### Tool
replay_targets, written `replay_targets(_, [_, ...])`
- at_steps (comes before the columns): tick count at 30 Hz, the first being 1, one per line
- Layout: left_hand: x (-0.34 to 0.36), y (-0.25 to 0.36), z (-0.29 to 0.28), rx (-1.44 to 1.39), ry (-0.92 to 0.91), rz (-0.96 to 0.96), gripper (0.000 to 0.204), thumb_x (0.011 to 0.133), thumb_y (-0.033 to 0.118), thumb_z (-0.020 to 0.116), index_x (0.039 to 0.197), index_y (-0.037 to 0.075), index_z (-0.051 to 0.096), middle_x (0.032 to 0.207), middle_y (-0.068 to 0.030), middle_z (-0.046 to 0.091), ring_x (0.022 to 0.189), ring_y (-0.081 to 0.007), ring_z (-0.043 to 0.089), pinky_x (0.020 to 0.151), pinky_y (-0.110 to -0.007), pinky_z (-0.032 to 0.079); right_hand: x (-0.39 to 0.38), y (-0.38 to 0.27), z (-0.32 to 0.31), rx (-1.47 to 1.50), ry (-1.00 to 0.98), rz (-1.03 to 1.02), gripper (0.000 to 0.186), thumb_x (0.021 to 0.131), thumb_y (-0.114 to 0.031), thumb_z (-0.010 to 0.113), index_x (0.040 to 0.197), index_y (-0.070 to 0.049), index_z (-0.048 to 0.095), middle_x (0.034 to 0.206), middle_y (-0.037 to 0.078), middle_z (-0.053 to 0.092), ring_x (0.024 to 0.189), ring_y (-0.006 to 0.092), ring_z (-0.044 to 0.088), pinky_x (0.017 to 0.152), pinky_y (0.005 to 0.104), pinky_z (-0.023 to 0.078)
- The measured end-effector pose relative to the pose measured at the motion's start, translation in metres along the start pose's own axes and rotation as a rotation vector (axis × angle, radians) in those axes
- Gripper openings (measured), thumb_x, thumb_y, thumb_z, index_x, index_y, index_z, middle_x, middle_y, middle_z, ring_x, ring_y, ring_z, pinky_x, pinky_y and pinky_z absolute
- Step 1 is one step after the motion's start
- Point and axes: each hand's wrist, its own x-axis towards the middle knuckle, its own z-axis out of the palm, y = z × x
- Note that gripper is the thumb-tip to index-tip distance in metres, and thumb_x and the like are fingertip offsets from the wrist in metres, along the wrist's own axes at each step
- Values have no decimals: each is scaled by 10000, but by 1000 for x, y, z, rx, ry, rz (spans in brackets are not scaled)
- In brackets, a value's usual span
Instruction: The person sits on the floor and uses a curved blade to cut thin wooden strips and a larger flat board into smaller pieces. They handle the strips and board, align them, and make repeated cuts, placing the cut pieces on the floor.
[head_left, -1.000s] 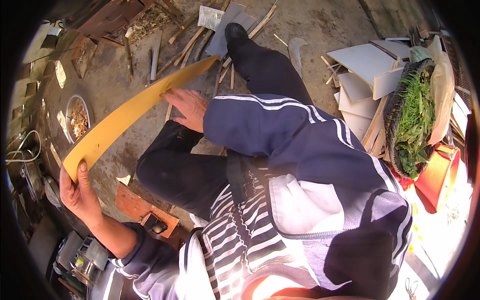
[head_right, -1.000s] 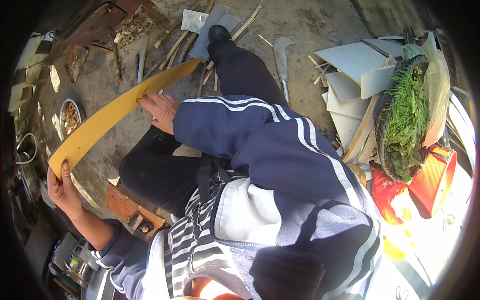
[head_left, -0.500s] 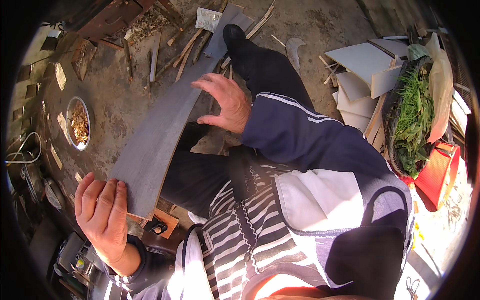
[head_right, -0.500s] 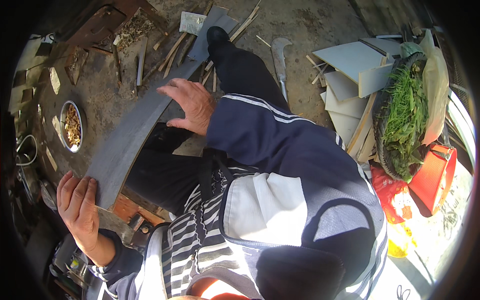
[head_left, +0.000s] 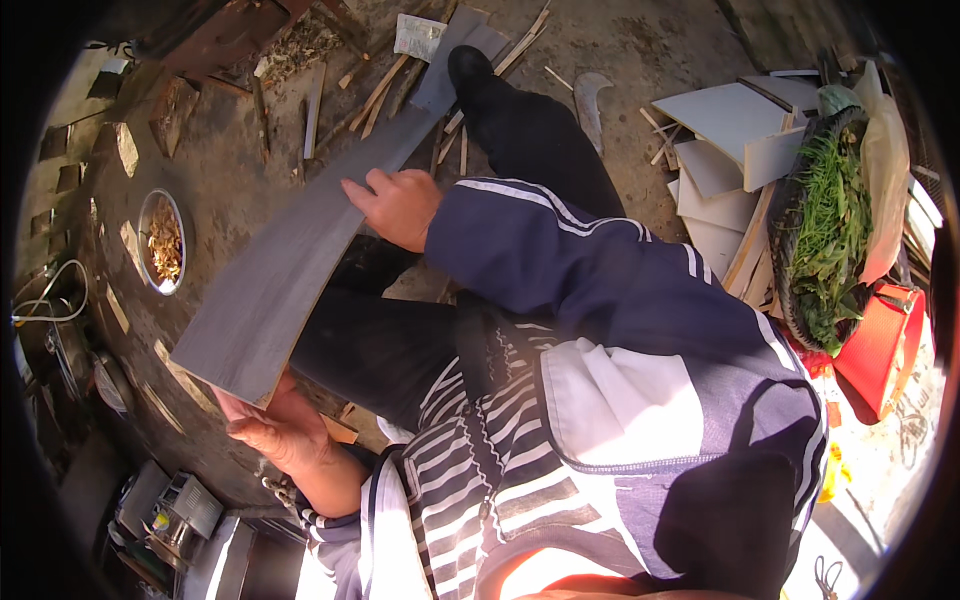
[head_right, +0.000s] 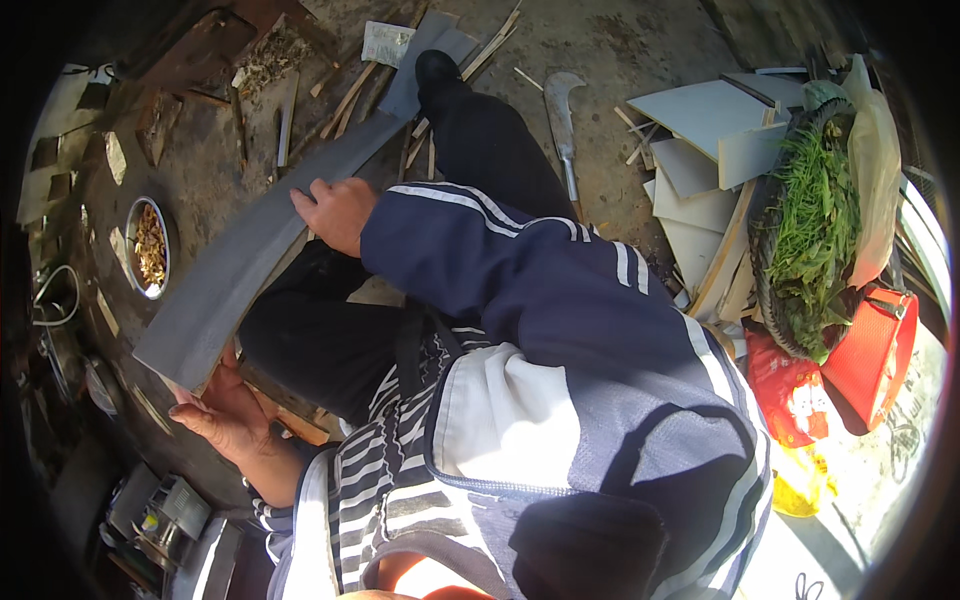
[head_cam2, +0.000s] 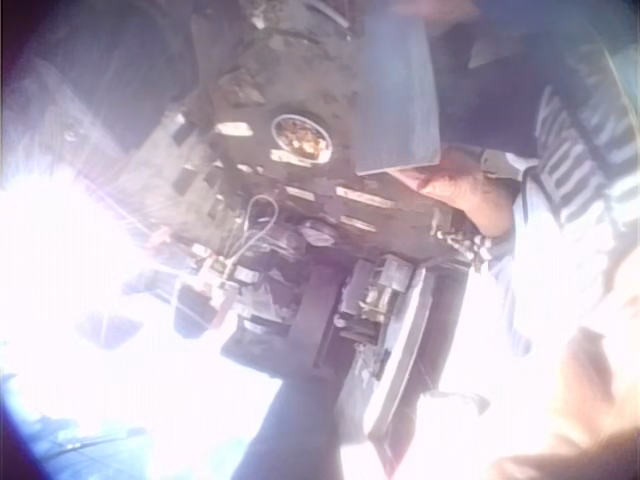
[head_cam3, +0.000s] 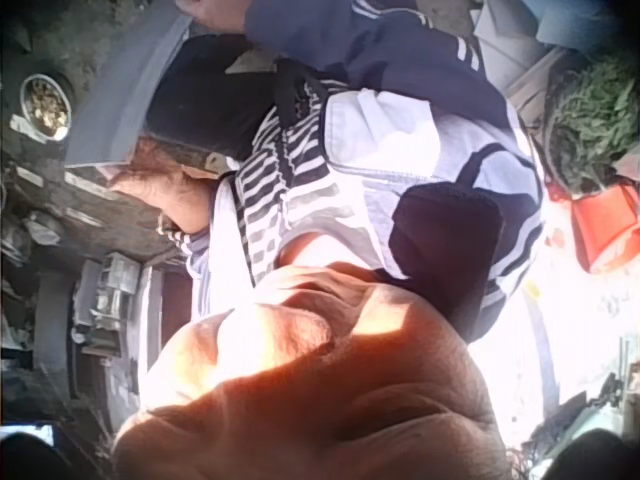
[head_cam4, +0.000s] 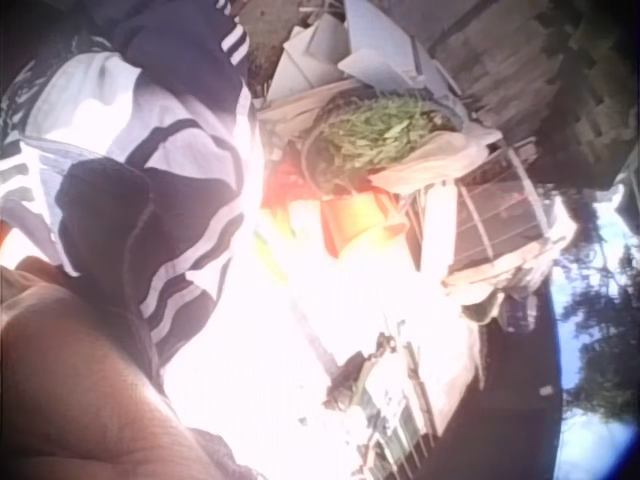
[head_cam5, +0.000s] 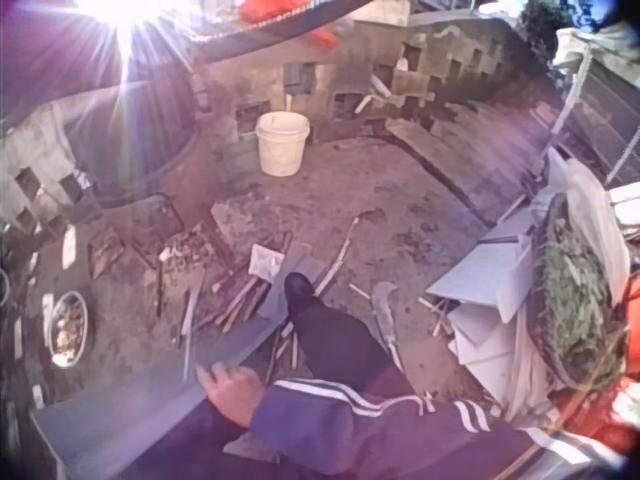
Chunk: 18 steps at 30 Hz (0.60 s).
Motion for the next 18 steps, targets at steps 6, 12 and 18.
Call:
replay_targets(6, [9, 4, 15, 239, 156, -55, 428, 842, 80, 591, 1228, -29, 443, 1154, -135, 547, 1059, -225, 547, 908, -364, 447, -12, -10, 4, 212, -84, 78, 418, 747, -100, 601, 1161, -78, 544, 938, 84, 503, 696, 270, 589, 626, 372, 493])
replay_targets(12, [38, 23, -23, 355, -28, 29, 262, 850, -20, 545, 1107, -65, 525, 1089, -130, 599, 1006, -208, 581, 931, -330, 427, -22, 3, 3, 287, -171, 97, 397, 786, -94, 563, 1181, -77, 530, 1050, 122, 526, 873, 286, 584, 737, 380, 493])
replay_targets(18, [69, 66, 16, 799, -739, 286, 122, 744, 34, 604, 846, -25, 634, 952, -166, 628, 1000, -323, 583, 948, -455, 391, -15, 23, -7, 303, -379, 304, 371, 761, -135, 602, 1112, -26, 549, 1085, 196, 563, 1014, 349, 537, 845, 405, 462])
